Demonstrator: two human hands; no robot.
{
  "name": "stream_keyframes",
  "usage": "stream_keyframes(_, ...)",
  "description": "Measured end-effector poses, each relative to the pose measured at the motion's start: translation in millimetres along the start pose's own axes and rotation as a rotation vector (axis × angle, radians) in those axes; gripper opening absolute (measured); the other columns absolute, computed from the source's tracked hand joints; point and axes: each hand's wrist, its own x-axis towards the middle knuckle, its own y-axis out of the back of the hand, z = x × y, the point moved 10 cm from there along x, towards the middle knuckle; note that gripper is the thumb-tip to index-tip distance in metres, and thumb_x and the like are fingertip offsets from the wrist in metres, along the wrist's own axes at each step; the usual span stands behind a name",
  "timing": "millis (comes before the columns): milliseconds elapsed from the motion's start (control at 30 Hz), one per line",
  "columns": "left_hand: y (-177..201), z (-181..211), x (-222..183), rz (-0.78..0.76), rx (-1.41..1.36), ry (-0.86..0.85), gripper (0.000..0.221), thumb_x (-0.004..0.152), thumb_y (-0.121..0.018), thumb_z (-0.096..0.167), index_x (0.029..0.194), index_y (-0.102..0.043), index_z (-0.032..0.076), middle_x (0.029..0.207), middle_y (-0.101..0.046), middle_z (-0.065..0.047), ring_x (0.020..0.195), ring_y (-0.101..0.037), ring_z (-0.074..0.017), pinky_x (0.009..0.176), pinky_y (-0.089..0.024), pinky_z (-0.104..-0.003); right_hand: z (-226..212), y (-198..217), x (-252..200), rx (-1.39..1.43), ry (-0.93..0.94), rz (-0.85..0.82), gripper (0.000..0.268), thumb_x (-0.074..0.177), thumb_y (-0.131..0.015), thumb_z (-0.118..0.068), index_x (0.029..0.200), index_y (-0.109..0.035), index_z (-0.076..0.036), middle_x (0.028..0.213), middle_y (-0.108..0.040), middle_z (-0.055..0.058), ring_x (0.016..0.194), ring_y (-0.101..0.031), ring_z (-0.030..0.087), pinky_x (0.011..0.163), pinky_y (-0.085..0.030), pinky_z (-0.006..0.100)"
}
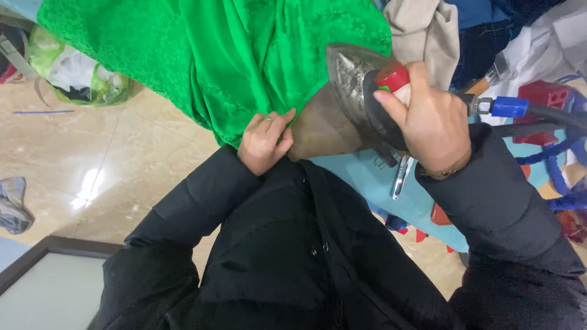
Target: Ironing a green garment on an ironing board using a steam iron
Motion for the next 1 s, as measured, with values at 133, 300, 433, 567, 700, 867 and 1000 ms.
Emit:
stream_keyframes(133,22,12,15,0.037,0.078,-0.019,0.013,0.097,-0.073,0.026,0.099,-0.07,0.014,0.101,-0.069,-0.005,0.091,-0.07,-0.0246,0.096,-0.044,-0.05,8,-2,-3,0.05,-0.048,-0.02,0.054,0.11,-0.061,-0.06,0.125,-0.05,-0.01,0.071,-0.067,0.025,0.067,-0.066,0.053,0.056,-0.044,0.061)
stream_keyframes(300,8,-1,15,0.005,-0.044,0.08,0.011,0.106,-0.063,0.016,0.099,-0.06,0.009,0.106,-0.061,-0.009,0.085,-0.062,-0.0253,0.075,-0.05,-0.038,9,-4,-5,0.038,-0.005,-0.05,0.056,0.109,-0.062,-0.06,0.124,-0.05,-0.008,0.071,-0.067,0.024,0.066,-0.066,0.051,0.055,-0.045,0.059)
stream_keyframes(433,-29,-39,-15,-0.123,-0.21,0.426,0.024,0.104,-0.06,0.029,0.123,-0.054,0.014,0.111,-0.06,-0.001,0.101,-0.066,-0.0236,0.063,-0.053,-0.041,-3,-4,-7,0.025,0.116,-0.039,0.059,0.106,-0.067,-0.058,0.125,-0.051,-0.006,0.067,-0.065,0.018,0.067,-0.066,0.05,0.05,-0.044,0.056)
stream_keyframes(567,-30,-42,-22,-0.178,-0.314,0.474,0.042,0.105,-0.057,0.029,0.143,-0.048,0.016,0.114,-0.065,0.0,0.114,-0.065,-0.0239,0.081,-0.053,-0.043,-6,-7,-11,0.013,0.156,-0.055,0.058,0.105,-0.066,-0.06,0.125,-0.052,-0.008,0.071,-0.066,0.019,0.071,-0.067,0.052,0.053,-0.046,0.058)
stream_keyframes(700,-5,-33,-7,-0.133,-0.102,0.363,0.036,0.109,-0.056,0.033,0.139,-0.053,0.015,0.105,-0.074,0.002,0.087,-0.071,-0.024,0.064,-0.051,-0.04,-6,-4,-25,-0.114,0.226,0.013,0.058,0.102,-0.067,-0.064,0.124,-0.058,-0.011,0.065,-0.065,0.015,0.063,-0.068,0.043,0.054,-0.051,0.051)
stream_keyframes(867,34,-15,46,-0.013,0.151,0.127,0.027,0.112,-0.05,0.025,0.131,-0.061,0.01,0.117,-0.067,-0.008,0.091,-0.064,-0.0288,0.075,-0.044,-0.041,4,4,-40,-0.079,0.179,-0.017,0.058,0.101,-0.068,-0.06,0.127,-0.058,-0.009,0.064,-0.064,0.015,0.061,-0.066,0.044,0.053,-0.05,0.051)
stream_keyframes(1000,24,-2,72,-0.108,0.24,-0.054,0.044,0.111,-0.069,0.022,0.152,-0.055,0.017,0.156,-0.048,-0.008,0.146,-0.045,-0.0316,0.118,-0.035,-0.057,11,9,-43,0.001,0.062,-0.101,0.06,0.101,-0.064,-0.06,0.129,-0.053,-0.008,0.076,-0.067,0.021,0.073,-0.068,0.05,0.055,-0.049,0.057)
